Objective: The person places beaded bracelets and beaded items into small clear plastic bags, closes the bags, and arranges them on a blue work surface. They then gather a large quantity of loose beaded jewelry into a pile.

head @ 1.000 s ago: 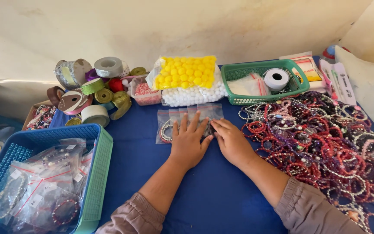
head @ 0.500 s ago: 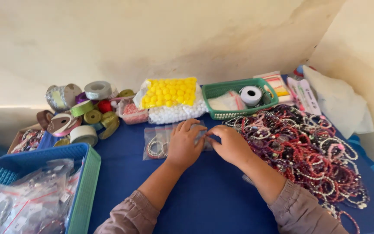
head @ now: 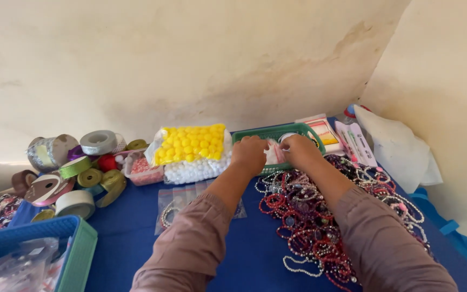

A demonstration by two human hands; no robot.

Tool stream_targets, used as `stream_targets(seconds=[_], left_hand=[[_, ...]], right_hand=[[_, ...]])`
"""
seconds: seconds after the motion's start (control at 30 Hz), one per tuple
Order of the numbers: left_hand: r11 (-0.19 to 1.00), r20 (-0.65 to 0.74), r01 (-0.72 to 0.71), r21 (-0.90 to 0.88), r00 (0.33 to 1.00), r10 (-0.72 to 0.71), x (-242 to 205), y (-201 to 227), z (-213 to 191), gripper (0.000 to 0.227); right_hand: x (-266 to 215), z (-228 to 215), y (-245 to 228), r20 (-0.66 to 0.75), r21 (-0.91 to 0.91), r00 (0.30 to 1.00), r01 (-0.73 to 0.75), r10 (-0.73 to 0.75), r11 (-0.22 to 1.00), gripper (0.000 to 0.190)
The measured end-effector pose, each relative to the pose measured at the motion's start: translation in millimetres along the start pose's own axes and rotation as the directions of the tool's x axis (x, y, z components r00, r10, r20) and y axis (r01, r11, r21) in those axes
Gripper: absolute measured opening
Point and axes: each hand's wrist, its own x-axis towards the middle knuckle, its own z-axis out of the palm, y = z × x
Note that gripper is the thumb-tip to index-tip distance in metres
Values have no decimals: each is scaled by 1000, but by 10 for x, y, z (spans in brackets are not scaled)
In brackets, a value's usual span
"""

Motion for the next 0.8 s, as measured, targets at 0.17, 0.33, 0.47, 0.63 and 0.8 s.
stream_targets(seconds=[0.17, 0.33, 0.47, 0.63, 0.8], left_hand=[[994, 162, 80, 72, 983, -91, 352, 16, 131, 30], [978, 290, 208, 13, 935, -203, 499, 41, 145, 28], [976, 329, 214, 45, 919, -217, 558, 29, 206, 30], [976, 311, 216, 2, 928, -206, 633, -70, 419, 27], [977, 265, 203, 58, 941, -211, 665, -91, 516, 20]], right_hand=[[268, 227, 235, -25, -112, 1000, -20, 17, 993, 21], [351, 130, 47, 80, -239, 993, -65, 86, 969, 28], [387, 20, -95, 175, -318, 974, -85, 147, 944, 31], [447, 63, -39, 188, -340, 969, -86, 157, 937, 28], [470, 134, 65, 152, -345, 983, -49, 108, 937, 13]])
